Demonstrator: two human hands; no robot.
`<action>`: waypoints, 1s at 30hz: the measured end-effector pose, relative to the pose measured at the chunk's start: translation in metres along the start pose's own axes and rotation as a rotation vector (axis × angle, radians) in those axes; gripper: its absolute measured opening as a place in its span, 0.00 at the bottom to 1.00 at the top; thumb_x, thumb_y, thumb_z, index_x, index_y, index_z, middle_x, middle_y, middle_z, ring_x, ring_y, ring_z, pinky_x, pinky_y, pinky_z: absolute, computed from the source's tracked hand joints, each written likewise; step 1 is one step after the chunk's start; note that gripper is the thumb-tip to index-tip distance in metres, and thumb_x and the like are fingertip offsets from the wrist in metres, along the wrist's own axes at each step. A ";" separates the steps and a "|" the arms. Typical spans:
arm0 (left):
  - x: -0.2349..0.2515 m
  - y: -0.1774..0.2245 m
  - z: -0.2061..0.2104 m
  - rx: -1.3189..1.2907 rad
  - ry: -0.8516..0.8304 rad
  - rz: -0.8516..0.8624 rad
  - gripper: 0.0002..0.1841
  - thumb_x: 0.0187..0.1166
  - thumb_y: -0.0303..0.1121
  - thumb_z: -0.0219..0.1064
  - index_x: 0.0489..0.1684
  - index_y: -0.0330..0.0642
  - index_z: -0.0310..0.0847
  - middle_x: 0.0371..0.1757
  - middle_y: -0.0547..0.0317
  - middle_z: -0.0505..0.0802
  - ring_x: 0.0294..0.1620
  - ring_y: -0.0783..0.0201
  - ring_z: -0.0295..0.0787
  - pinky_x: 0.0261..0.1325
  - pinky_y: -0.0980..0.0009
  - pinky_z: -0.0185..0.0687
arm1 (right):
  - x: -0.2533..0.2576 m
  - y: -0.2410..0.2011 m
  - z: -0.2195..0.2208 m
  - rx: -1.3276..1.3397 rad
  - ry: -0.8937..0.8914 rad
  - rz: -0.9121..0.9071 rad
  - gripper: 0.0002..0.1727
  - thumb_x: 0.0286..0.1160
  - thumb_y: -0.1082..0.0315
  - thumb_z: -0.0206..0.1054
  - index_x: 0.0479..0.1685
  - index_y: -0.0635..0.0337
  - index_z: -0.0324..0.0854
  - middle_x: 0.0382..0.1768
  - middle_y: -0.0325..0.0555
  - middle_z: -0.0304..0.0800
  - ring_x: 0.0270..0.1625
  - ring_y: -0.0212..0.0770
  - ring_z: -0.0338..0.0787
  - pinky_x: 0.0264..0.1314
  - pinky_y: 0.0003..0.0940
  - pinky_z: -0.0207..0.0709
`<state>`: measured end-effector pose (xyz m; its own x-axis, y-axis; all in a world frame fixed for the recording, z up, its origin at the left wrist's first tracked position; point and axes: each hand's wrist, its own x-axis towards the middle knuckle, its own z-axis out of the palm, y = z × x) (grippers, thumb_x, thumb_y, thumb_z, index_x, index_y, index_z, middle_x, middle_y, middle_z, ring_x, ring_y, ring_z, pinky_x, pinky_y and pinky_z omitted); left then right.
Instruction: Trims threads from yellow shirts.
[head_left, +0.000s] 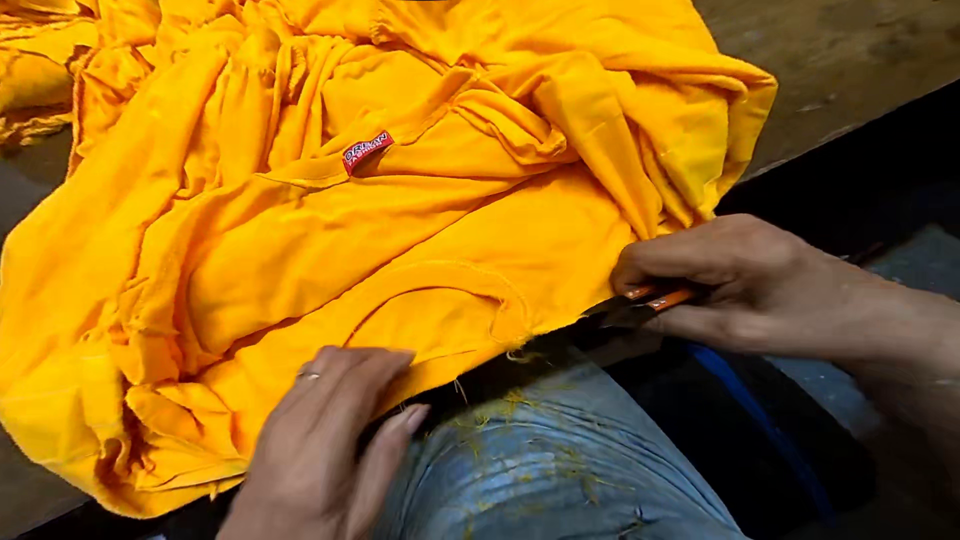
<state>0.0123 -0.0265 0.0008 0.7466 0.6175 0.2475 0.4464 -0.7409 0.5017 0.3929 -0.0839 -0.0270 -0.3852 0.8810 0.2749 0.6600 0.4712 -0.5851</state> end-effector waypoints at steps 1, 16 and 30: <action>0.011 0.006 0.010 -0.066 -0.003 0.003 0.20 0.89 0.44 0.59 0.69 0.41 0.80 0.57 0.58 0.91 0.59 0.67 0.87 0.61 0.66 0.84 | -0.001 -0.005 0.003 0.112 0.056 0.034 0.02 0.66 0.64 0.70 0.30 0.50 0.84 0.23 0.26 0.82 0.24 0.18 0.78 0.22 0.14 0.70; 0.041 0.016 0.057 -0.774 0.026 -0.157 0.23 0.74 0.18 0.69 0.71 0.32 0.82 0.57 0.54 0.93 0.41 0.62 0.95 0.47 0.67 0.97 | -0.069 -0.013 0.013 -0.022 -0.089 0.360 0.14 0.71 0.44 0.70 0.26 0.38 0.78 0.16 0.17 0.70 0.17 0.18 0.69 0.15 0.19 0.62; 0.041 0.020 0.049 -0.724 -0.009 -0.130 0.21 0.94 0.38 0.50 0.70 0.34 0.83 0.56 0.55 0.93 0.49 0.61 0.95 0.52 0.64 0.96 | 0.011 -0.052 0.101 0.210 0.147 -0.069 0.06 0.72 0.71 0.63 0.37 0.58 0.85 0.26 0.35 0.82 0.28 0.28 0.82 0.27 0.24 0.75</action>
<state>0.0760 -0.0290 -0.0201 0.7152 0.6840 0.1436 0.0967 -0.3003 0.9489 0.2891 -0.1031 -0.0700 -0.3163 0.8513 0.4186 0.4811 0.5242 -0.7027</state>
